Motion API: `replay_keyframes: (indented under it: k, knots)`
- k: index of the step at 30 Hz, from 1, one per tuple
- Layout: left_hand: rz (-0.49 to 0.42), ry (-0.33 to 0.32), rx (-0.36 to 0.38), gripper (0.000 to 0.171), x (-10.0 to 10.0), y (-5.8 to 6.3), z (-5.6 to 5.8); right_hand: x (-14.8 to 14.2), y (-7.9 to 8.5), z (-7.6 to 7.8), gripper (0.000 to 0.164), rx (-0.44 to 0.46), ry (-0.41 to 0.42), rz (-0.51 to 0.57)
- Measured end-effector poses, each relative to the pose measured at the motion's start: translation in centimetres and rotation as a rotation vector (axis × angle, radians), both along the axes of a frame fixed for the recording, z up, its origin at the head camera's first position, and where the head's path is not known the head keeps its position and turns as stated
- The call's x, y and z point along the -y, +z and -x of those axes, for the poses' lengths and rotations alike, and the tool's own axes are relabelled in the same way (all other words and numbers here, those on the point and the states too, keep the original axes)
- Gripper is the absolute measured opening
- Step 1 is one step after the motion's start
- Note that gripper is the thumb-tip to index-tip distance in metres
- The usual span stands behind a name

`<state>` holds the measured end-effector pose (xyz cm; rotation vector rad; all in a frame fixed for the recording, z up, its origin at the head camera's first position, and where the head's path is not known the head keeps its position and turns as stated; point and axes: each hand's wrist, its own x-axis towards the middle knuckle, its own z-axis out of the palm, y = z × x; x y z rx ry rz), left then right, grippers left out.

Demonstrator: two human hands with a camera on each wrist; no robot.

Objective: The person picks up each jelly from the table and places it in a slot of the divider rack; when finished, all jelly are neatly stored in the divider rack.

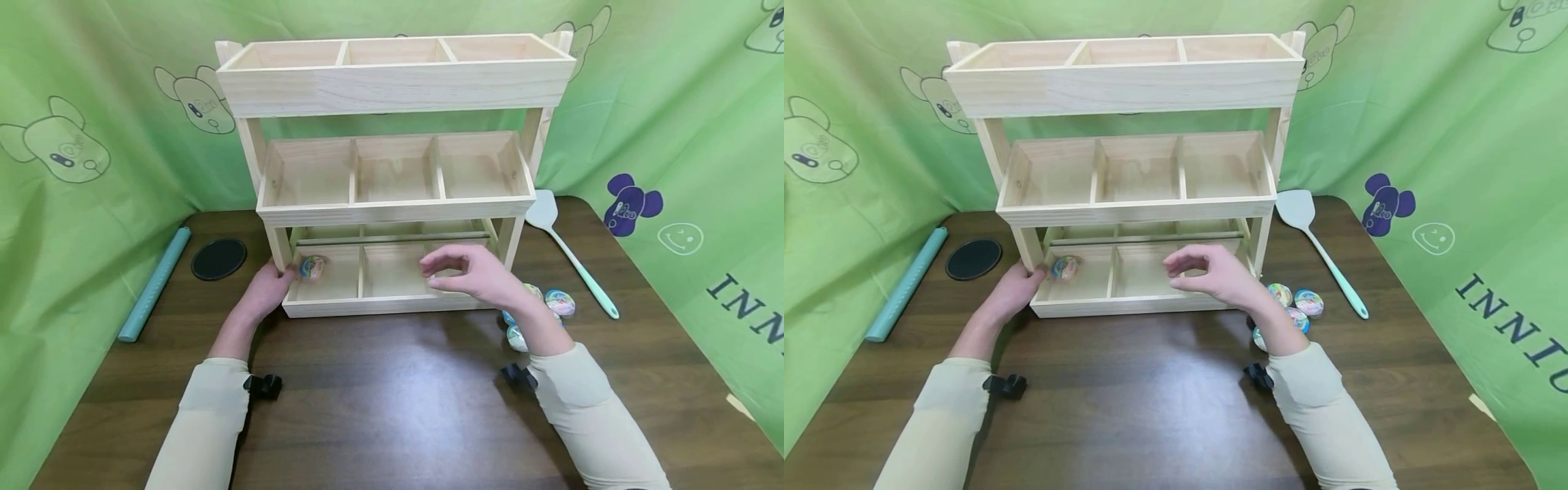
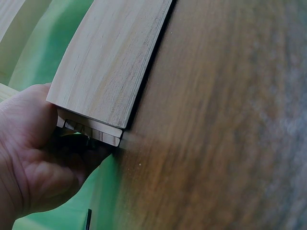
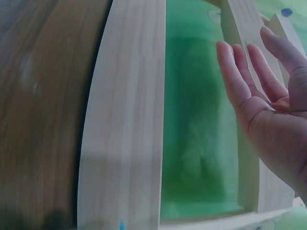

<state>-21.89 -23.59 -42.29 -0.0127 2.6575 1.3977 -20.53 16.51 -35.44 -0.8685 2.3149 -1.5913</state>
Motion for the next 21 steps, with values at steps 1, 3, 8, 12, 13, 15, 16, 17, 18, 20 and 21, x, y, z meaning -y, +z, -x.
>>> replay_keyframes:
  k: [1,3,8,12,13,15,16,17,18,20,21]
  knots:
    - [-0.002,-0.001,0.002,0.06,0.0,0.0,0.0,-0.4,0.0,-0.1,0.032,-0.001,-0.002,-0.004]
    - [-0.002,-0.001,0.0,0.061,0.0,0.1,0.0,-1.0,0.2,-0.3,0.033,0.002,-0.006,-0.012]
    - [0.006,0.003,-0.005,0.061,0.1,0.1,0.0,-2.7,0.2,-0.5,0.034,0.021,-0.038,-0.049]
    - [-0.001,0.002,0.002,0.061,0.1,0.0,-0.1,-4.3,-0.1,-0.7,0.032,0.034,-0.074,-0.08]
    - [-0.004,0.002,0.004,0.061,0.0,0.0,-0.1,-4.7,-0.2,-0.7,0.032,0.035,-0.084,-0.086]
    - [-0.008,0.001,0.006,0.061,0.0,0.0,-0.1,-5.5,-0.3,-0.8,0.032,0.028,-0.099,-0.096]
    - [-0.011,0.001,0.007,0.061,0.0,0.0,-0.1,-5.9,-0.4,-0.8,0.032,0.021,-0.108,-0.1]
    - [-0.011,0.001,0.007,0.061,0.0,0.0,0.0,-6.2,-0.4,-0.9,0.032,0.016,-0.116,-0.103]
    - [-0.01,0.001,0.006,0.061,0.0,0.0,0.0,-6.6,-0.4,-1.0,0.032,0.01,-0.123,-0.105]
    - [-0.006,0.002,0.005,0.061,0.0,0.0,0.0,-7.2,-0.5,-1.2,0.033,0.004,-0.135,-0.108]
    - [-0.003,0.003,0.007,0.062,0.0,-0.1,0.0,-7.5,-0.5,-1.3,0.033,0.006,-0.142,-0.108]
